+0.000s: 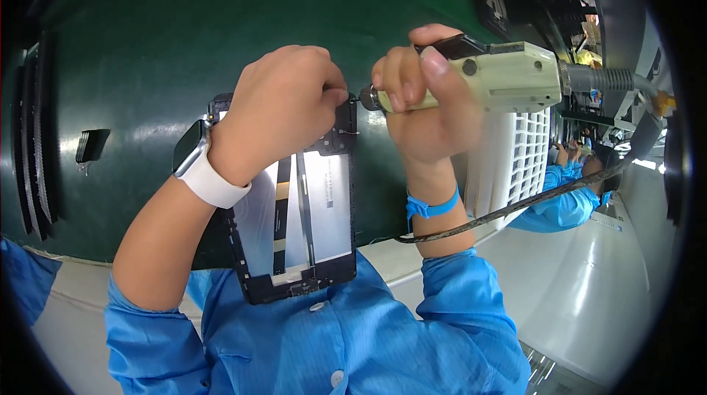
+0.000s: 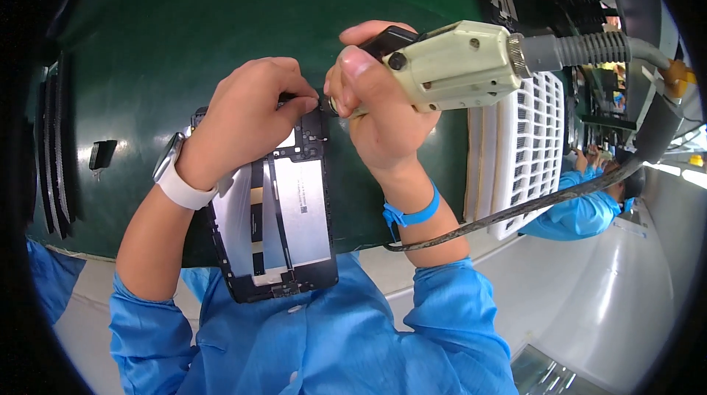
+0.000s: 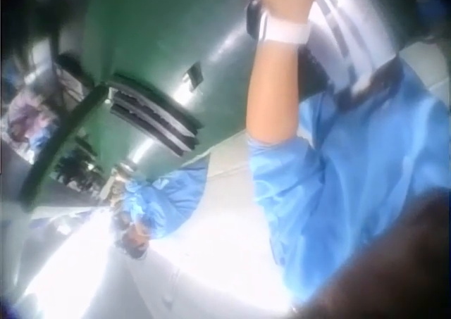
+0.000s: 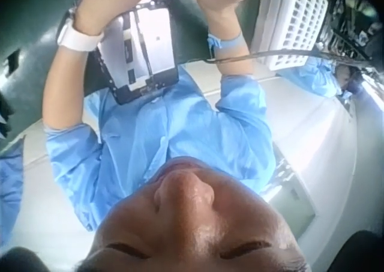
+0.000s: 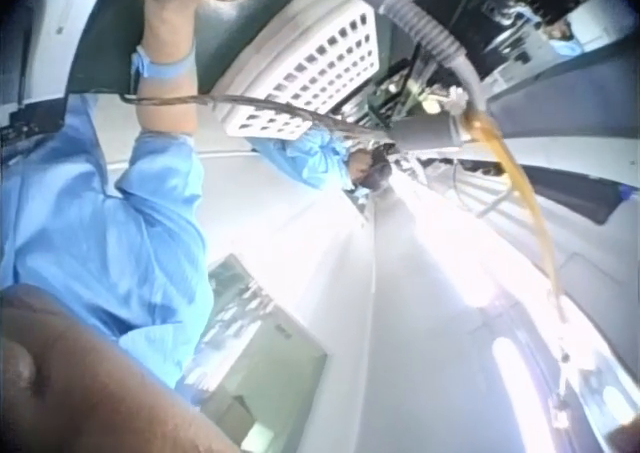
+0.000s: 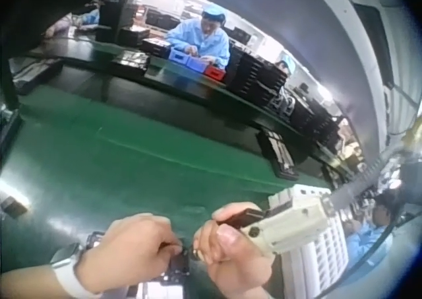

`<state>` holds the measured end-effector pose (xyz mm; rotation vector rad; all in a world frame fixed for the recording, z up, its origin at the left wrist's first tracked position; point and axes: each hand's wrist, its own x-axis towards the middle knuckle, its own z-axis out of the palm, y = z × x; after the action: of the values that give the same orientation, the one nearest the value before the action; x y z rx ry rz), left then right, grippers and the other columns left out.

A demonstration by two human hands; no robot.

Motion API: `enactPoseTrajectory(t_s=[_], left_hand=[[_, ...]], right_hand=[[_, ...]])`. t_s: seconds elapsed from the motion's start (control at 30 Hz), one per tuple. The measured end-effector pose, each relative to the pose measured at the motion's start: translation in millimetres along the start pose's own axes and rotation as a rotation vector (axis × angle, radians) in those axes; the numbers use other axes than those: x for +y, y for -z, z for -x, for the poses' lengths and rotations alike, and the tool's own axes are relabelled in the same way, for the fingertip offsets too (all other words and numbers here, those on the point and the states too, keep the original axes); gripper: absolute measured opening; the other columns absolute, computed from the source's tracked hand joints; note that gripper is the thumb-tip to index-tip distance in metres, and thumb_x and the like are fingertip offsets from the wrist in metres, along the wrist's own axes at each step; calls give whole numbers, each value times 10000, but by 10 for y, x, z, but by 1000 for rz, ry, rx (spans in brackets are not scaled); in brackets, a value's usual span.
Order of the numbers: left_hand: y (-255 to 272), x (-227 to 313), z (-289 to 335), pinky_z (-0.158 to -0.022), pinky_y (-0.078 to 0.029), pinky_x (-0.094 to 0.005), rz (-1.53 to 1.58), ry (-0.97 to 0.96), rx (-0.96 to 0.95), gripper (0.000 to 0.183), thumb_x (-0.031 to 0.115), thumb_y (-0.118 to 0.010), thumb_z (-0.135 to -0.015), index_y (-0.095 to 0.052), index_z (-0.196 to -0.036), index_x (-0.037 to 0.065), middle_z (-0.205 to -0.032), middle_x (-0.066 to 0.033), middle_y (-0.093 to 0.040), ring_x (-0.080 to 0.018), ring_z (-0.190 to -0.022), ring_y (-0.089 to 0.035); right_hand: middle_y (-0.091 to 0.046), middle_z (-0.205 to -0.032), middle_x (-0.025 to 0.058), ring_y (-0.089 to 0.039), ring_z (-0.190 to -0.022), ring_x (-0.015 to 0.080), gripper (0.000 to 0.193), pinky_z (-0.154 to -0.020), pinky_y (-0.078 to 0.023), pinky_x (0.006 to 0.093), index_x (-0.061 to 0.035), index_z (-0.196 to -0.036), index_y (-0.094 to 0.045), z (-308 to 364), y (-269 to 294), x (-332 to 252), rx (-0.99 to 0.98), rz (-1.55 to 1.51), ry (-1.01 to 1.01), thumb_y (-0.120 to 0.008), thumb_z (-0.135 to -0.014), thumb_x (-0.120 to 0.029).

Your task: The person drives screws into tablet components using an electric screwdriver and places the assembled tablet onto the conveyor belt.

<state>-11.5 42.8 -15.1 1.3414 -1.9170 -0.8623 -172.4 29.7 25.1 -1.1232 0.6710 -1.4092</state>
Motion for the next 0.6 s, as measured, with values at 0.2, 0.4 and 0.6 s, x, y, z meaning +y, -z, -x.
enactPoseTrajectory(t_s=[0.2, 0.4, 0.6], left_hand=[[-14, -30, 24, -719, -491, -414, -6, -2, 16, 76, 68, -674, -805, -720, -828, 12, -789, -108, -623, -317, -828, -626], [-21, -52, 15, -707, -492, -416, -7, -12, 11, 70, 59, -673, -800, -715, -815, 6, -792, -113, -628, -320, -812, -626], [-6, -32, 12, -702, -492, -421, -18, 7, -9, 62, 52, -673, -799, -702, -802, -3, -791, -117, -629, -323, -804, -627]], right_hand=[[-501, -574, 45, -453, -470, 123, 147, -487, -410, 290, 40, -997, -597, -7, -3, 37, -16, 18, 9, -599, -864, -23], [-505, -583, 55, -453, -467, 124, 131, -488, -410, 288, 40, -970, -591, -6, -38, 19, -41, 24, -10, -607, -853, -15], [-513, -597, 56, -474, -476, 130, 122, -469, -397, 283, 40, -957, -591, -11, -29, 55, -37, 28, -41, -614, -845, 0]])
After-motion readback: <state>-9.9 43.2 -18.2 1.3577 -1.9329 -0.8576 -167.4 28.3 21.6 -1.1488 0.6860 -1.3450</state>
